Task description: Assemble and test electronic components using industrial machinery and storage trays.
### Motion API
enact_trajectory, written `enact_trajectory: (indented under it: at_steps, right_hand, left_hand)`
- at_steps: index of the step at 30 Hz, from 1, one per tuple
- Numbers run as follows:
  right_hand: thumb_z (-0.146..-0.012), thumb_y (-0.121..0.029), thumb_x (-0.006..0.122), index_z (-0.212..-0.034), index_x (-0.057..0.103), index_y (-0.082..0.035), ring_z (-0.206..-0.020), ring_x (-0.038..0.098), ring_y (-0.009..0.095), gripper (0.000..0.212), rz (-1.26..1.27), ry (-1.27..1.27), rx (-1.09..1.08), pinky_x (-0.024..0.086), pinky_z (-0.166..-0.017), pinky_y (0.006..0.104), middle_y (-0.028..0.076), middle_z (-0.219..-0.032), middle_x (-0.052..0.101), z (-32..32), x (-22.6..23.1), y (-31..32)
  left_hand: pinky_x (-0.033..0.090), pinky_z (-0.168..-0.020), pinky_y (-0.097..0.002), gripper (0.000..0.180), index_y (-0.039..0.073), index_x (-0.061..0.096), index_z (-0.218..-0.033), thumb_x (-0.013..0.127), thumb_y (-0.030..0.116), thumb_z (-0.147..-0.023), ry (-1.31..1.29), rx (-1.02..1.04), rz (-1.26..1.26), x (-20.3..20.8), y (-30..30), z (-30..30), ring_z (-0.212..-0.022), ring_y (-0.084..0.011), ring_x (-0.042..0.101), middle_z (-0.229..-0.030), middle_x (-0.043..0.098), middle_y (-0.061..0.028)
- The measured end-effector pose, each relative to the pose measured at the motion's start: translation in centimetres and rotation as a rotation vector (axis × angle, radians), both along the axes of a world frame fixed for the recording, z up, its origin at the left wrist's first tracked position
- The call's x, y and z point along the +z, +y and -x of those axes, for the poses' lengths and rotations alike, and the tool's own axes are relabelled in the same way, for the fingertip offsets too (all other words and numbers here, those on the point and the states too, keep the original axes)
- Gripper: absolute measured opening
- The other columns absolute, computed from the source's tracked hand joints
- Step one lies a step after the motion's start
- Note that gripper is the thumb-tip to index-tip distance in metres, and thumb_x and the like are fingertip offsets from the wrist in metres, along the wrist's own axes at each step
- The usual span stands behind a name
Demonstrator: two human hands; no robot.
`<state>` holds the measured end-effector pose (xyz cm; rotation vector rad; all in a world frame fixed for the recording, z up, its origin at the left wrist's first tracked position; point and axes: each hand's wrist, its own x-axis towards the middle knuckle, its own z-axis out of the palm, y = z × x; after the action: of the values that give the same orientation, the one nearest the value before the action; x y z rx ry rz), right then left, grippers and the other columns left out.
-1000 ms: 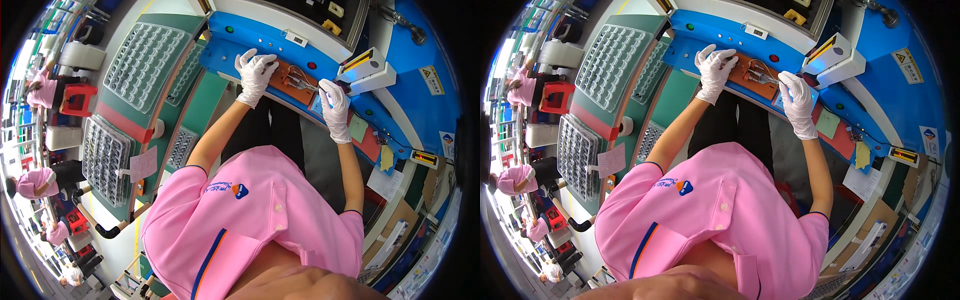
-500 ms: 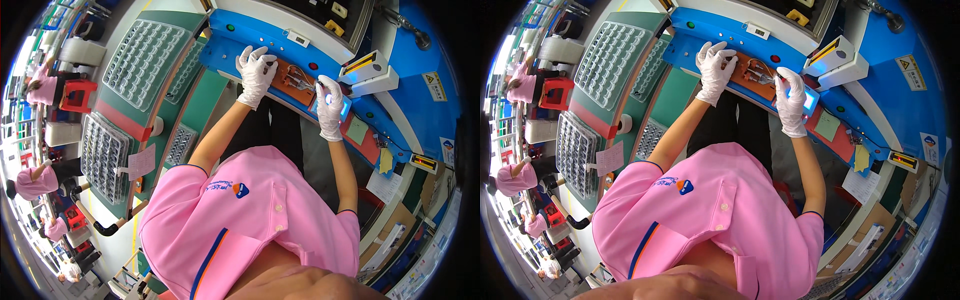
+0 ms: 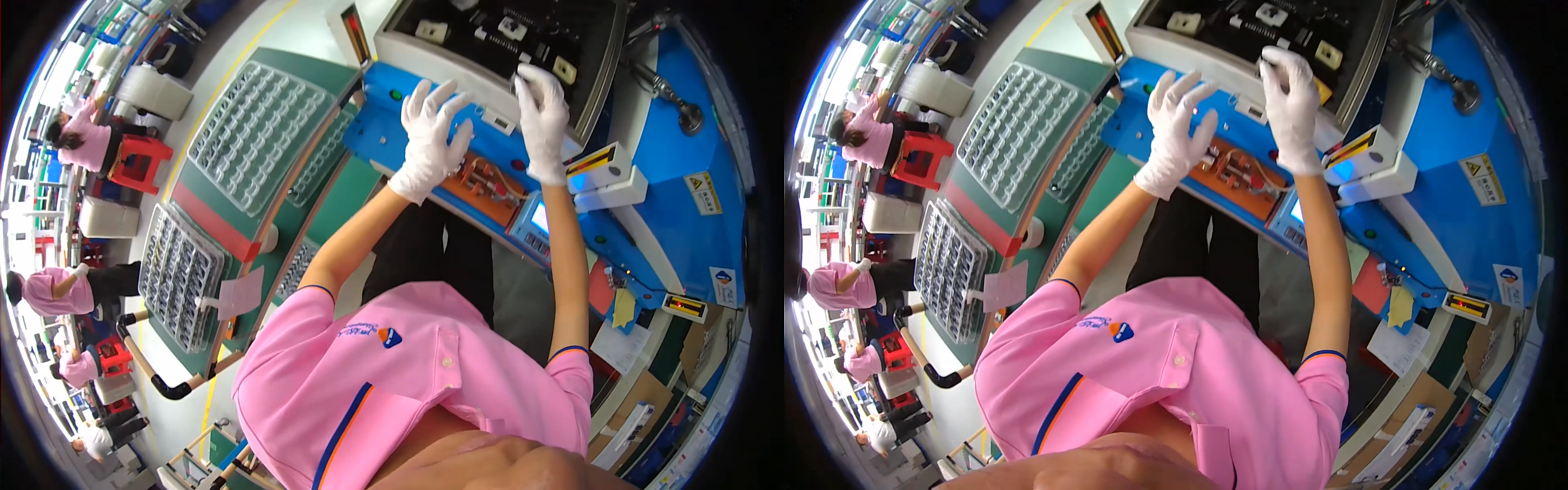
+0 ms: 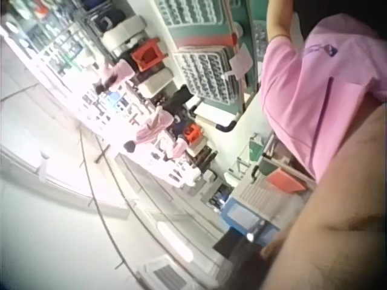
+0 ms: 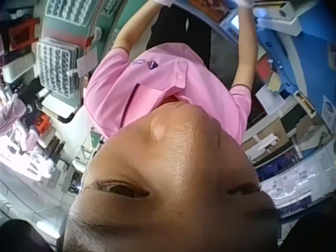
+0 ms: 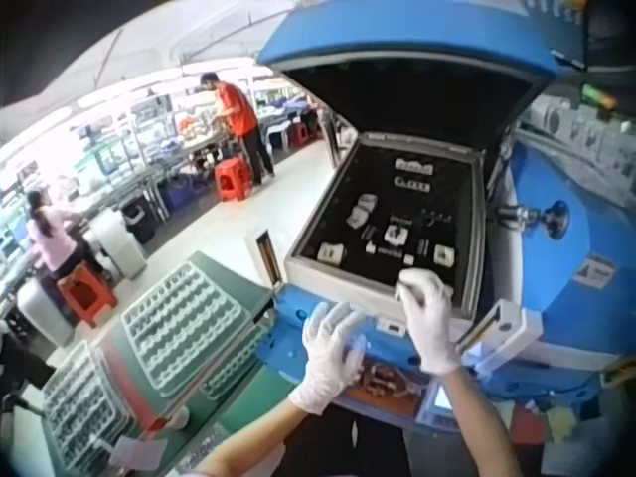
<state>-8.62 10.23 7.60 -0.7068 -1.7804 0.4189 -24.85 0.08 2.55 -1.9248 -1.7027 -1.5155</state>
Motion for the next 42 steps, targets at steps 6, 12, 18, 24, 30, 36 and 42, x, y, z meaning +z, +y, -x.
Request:
enact_trajectory:
  at_steps: [6, 12, 18, 24, 30, 36, 42]
  right_hand:
    - [-0.088, -0.008, 0.07, -0.109, 0.069, -0.007, -0.092, 0.066, 0.028, 0.022, 0.075, 0.073, -0.27, 0.054, -0.086, 0.0376, 0.014, -0.106, 0.068, 4.5, -1.1, 17.2]
    - [-0.086, -0.011, 0.069, -0.104, 0.072, -0.002, -0.094, 0.069, 0.032, 0.02, 0.091, -0.078, -0.354, 0.054, -0.087, 0.0401, 0.017, -0.103, 0.072, 1.6, -5.3, 21.7]
    - [-0.091, -0.005, 0.066, -0.114, 0.065, 0.003, -0.095, 0.068, 0.027, 0.024, 0.203, -0.07, -0.329, 0.054, -0.087, 0.0359, 0.018, -0.109, 0.07, 0.5, -5.5, 25.1]
    - [-0.092, -0.008, 0.069, -0.114, 0.067, 0.0, -0.09, 0.063, 0.02, 0.024, 0.224, -0.168, -0.267, 0.052, -0.083, 0.0331, 0.013, -0.107, 0.07, -0.6, -5.4, 25.0]
    - [-0.092, -0.002, 0.064, -0.116, 0.065, 0.002, -0.097, 0.061, 0.022, 0.024, 0.295, -0.25, -0.147, 0.049, -0.089, 0.0336, 0.012, -0.114, 0.066, 2.2, -4.3, 23.4]
    - [-0.09, -0.009, 0.065, -0.121, 0.065, -0.003, -0.104, 0.063, 0.034, 0.032, -0.039, -0.545, -0.292, 0.05, -0.093, 0.0408, 0.015, -0.121, 0.065, 2.4, -3.8, 23.2]
    - [-0.095, -0.028, 0.056, -0.137, 0.055, -0.013, -0.121, 0.057, 0.034, 0.045, 0.166, -0.703, -0.367, 0.046, -0.098, 0.0434, 0.019, -0.129, 0.062, -2.4, -3.6, 23.7]
  left_hand:
    - [0.054, -0.089, -0.0443, 0.034, 0.01, 0.07, -0.108, 0.06, 0.005, -0.076, 0.143, 0.038, 0.16, 8.7, 17.5, 0.9, -0.102, -0.0326, 0.066, -0.106, 0.07, -0.0113]
    - [0.049, -0.078, -0.0635, 0.026, 0.012, 0.073, -0.103, 0.064, 0.023, -0.082, 0.488, -0.034, 0.353, 4.1, 25.3, -0.1, -0.113, -0.0271, 0.063, -0.11, 0.071, -0.0072]
    - [0.051, -0.079, -0.0453, 0.017, 0.016, 0.076, -0.094, 0.064, 0.025, -0.085, 0.445, 0.01, 0.319, 4.0, 27.5, -1.6, -0.087, -0.0232, 0.072, -0.094, 0.073, -0.0053]
    - [0.056, -0.076, -0.0393, 0.022, 0.011, 0.073, -0.097, 0.074, 0.013, -0.075, 0.241, -0.101, 0.247, 5.8, 26.9, -1.4, -0.086, -0.0271, 0.071, -0.091, 0.07, -0.0089]
    - [0.058, -0.071, -0.039, 0.031, 0.006, 0.073, -0.103, 0.077, 0.009, -0.073, -0.143, -0.142, -0.027, 4.3, 28.0, 0.1, -0.081, -0.032, 0.07, -0.088, 0.07, -0.0129]
    - [0.057, -0.079, -0.0389, 0.024, 0.007, 0.069, -0.107, 0.072, 0.008, -0.083, -0.516, -0.28, 0.091, 4.8, 27.3, 0.1, -0.089, -0.0318, 0.068, -0.103, 0.067, -0.012]
    - [0.041, -0.106, -0.0479, 0.024, 0.011, 0.063, -0.112, 0.069, 0.011, -0.089, -0.441, -0.436, -0.432, 10.1, 17.8, -4.0, -0.11, -0.0269, 0.063, -0.109, 0.066, -0.0069]
